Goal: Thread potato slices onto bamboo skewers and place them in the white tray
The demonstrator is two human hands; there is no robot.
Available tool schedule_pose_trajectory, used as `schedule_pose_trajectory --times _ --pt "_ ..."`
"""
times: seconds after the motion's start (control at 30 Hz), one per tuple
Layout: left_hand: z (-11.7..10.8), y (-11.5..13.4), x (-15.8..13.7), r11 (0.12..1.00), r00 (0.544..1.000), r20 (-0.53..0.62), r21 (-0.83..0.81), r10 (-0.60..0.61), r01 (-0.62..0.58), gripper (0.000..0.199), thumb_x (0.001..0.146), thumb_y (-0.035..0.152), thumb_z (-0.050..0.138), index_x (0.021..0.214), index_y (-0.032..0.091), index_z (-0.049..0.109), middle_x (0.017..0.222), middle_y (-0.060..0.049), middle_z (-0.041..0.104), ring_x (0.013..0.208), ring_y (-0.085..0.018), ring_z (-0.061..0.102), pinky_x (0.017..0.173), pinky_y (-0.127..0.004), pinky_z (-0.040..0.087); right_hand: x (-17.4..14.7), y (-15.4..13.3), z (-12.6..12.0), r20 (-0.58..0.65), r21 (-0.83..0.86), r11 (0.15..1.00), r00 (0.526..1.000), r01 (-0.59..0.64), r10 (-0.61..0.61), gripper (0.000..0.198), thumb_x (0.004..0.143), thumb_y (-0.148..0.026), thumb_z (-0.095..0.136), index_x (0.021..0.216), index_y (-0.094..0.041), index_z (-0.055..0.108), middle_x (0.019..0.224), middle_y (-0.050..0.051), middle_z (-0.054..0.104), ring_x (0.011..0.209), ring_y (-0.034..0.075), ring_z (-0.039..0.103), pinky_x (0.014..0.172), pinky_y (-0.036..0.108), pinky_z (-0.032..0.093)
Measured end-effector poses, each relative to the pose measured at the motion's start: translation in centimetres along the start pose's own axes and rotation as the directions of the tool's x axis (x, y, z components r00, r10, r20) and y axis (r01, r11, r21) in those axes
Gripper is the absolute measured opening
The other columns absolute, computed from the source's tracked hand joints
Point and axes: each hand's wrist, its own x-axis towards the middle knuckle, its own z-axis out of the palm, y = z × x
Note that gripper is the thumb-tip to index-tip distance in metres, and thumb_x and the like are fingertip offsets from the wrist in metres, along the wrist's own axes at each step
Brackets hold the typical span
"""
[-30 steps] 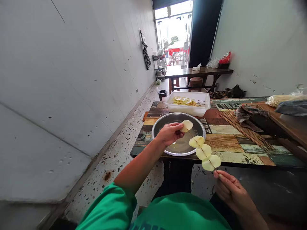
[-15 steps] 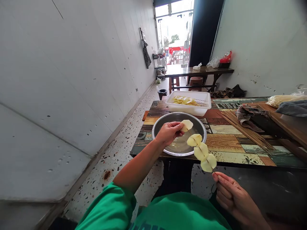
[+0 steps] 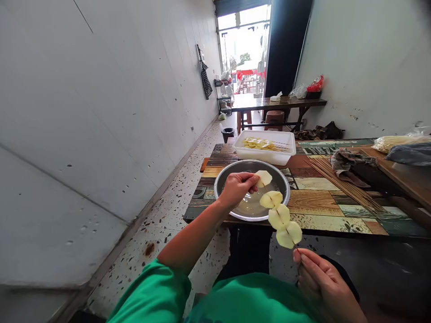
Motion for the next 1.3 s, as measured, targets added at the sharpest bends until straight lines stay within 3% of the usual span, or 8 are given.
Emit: schedule_pose_trajectory --times 0.33,0.47,0.63,0.73,0.87,1.0,1.17,1.3 --pt "0.4 0.0 -0.4 0.994 0.998 0.027 0.092 0.059 -0.062 0.028 0.073 0.037 0.07 0.078 0.01 0.073 0.054 -0.002 0.06 0.048 -0.007 0.048 0.05 -0.021 0.04 -0.4 -0.1 0.9 -0.064 -0.1 0.991 0.993 0.087 -0.094 0.037 0.078 -0.051 0.071 0.084 -0.017 0.059 0.05 -0.012 0.013 0.044 0.004 0.013 0.042 0.019 0.015" --pt "0.5 -0.1 -0.4 0.999 0.999 0.018 0.029 0.043 -0.044 0.034 0.07 0.043 0.073 0.077 0.009 0.07 0.053 -0.001 0.058 0.048 -0.007 0.049 0.048 -0.02 0.039 0.0 -0.1 0.5 -0.054 -0.168 0.978 0.989 0.126 -0.136 0.036 0.081 -0.052 0.068 0.087 -0.018 0.058 0.049 -0.012 0.015 0.043 0.005 0.015 0.041 0.02 0.015" --pt "0.2 0.1 -0.8 0.991 0.988 0.15 -0.119 -0.039 0.057 0.04 0.07 0.048 0.072 0.084 0.011 0.066 0.064 -0.002 0.061 0.05 -0.006 0.048 0.047 -0.019 0.037 1.1 -0.6 -0.2 -0.054 -0.25 0.952 0.98 0.174 -0.194 0.035 0.081 -0.052 0.067 0.087 -0.018 0.061 0.05 -0.011 0.016 0.044 0.006 0.016 0.042 0.02 0.018" --pt "0.1 -0.4 -1.3 0.996 0.989 0.141 -0.072 -0.05 0.061 0.036 0.069 0.045 0.074 0.081 0.012 0.065 0.067 -0.001 0.061 0.052 -0.006 0.048 0.049 -0.019 0.036 2.0 -0.8 -0.8 -0.082 -0.485 0.829 0.929 0.28 -0.362 0.035 0.08 -0.052 0.067 0.086 -0.018 0.067 0.047 -0.007 0.035 0.042 0.008 0.029 0.04 0.021 0.024" --pt "0.1 -1.3 -1.7 0.975 0.999 0.044 0.22 0.008 -0.017 0.033 0.075 0.044 0.068 0.067 0.013 0.062 0.058 0.0 0.057 0.052 -0.007 0.047 0.05 -0.02 0.034 2.7 -0.7 -1.3 -0.007 -0.789 0.473 0.764 0.392 -0.645 0.023 0.081 -0.042 0.063 0.085 -0.022 0.073 0.075 0.005 0.071 0.064 0.02 0.064 0.057 0.027 0.048" --pt "0.2 -1.5 -1.8 0.948 0.998 0.024 0.313 0.054 -0.059 0.033 0.077 0.043 0.065 0.062 0.014 0.06 0.052 0.001 0.052 0.05 -0.007 0.042 0.049 -0.021 0.032 3.0 -0.5 -1.4 0.098 -0.871 0.255 0.658 0.419 -0.746 0.026 0.086 -0.036 0.053 0.094 -0.022 0.073 0.092 0.008 0.076 0.07 0.022 0.071 0.062 0.028 0.053" --pt "0.0 -1.8 -1.3 0.998 0.998 0.055 0.061 -0.028 0.025 0.04 0.082 0.051 0.057 0.067 0.013 0.06 0.056 -0.001 0.055 0.049 -0.008 0.047 0.047 -0.021 0.034 3.1 -0.8 -1.1 0.124 -0.872 0.243 0.671 0.426 -0.731 0.025 0.087 -0.034 0.052 0.09 -0.021 0.072 0.085 0.007 0.076 0.067 0.02 0.069 0.062 0.026 0.052" --pt "-0.3 -2.3 -0.9 0.999 0.995 -0.089 0.029 0.038 -0.035 0.034 0.077 0.046 0.066 0.076 0.013 0.065 0.058 0.0 0.058 0.052 -0.008 0.052 0.052 -0.02 0.041 3.2 -1.0 -0.9 0.099 -0.851 0.325 0.734 0.412 -0.672 0.026 0.086 -0.038 0.054 0.087 -0.021 0.074 0.078 0.005 0.073 0.054 0.017 0.06 0.054 0.025 0.047"
